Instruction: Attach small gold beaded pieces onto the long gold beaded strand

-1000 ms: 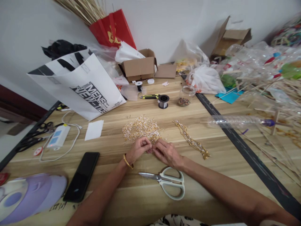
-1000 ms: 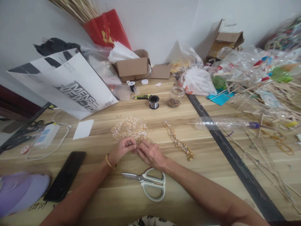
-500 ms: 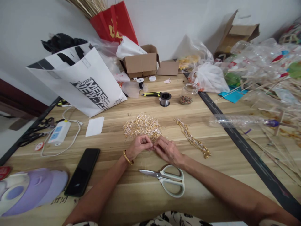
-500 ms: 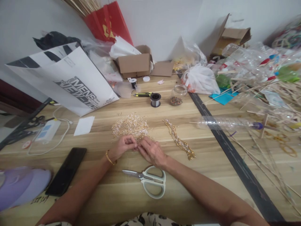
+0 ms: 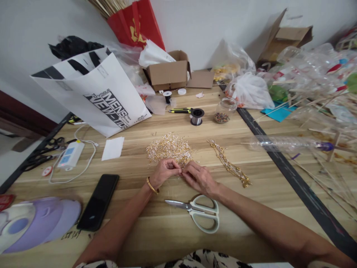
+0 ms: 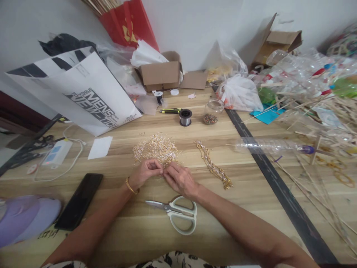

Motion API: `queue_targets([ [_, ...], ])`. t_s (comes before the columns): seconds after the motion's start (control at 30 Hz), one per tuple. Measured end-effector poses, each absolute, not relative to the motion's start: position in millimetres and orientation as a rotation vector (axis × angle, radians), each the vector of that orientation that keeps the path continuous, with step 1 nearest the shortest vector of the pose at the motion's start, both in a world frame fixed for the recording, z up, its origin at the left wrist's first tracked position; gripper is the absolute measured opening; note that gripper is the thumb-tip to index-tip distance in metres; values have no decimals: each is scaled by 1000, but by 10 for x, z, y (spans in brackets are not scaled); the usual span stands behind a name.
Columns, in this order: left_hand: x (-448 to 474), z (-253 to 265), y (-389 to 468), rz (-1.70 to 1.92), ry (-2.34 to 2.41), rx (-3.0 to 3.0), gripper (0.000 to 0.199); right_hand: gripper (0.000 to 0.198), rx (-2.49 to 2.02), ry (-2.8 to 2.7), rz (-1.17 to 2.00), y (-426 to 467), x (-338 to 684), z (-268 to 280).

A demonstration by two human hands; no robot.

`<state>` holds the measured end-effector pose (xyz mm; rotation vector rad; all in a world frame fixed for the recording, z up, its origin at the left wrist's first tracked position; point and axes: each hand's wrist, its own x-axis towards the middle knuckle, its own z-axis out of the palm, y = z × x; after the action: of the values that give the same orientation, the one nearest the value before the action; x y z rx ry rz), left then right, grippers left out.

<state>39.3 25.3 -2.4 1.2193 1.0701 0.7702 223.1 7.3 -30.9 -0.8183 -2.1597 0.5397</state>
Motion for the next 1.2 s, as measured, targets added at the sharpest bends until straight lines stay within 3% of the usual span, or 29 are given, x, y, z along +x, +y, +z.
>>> queue_targets([
  [0.1, 399, -3, 252, 794, 1084, 1263, 27, 9, -845, -2009, 748, 89, 2236, -275],
  [0.3, 421, 49, 237, 843, 1112, 1308, 26, 32, -906, -1716, 1352, 143, 2218, -308],
  [0.43, 438, 67, 227, 853, 1110, 1329, 24, 36, -811, -1597, 1536, 158, 2191, -326],
  [0.73, 478, 39, 205, 928, 1111, 1435, 24, 33, -809, -1469, 1631, 169, 2177, -299],
  [1.2, 483, 20, 184, 961, 1234, 1772, 7, 24, -821, -1411, 1625, 196, 2174, -301],
])
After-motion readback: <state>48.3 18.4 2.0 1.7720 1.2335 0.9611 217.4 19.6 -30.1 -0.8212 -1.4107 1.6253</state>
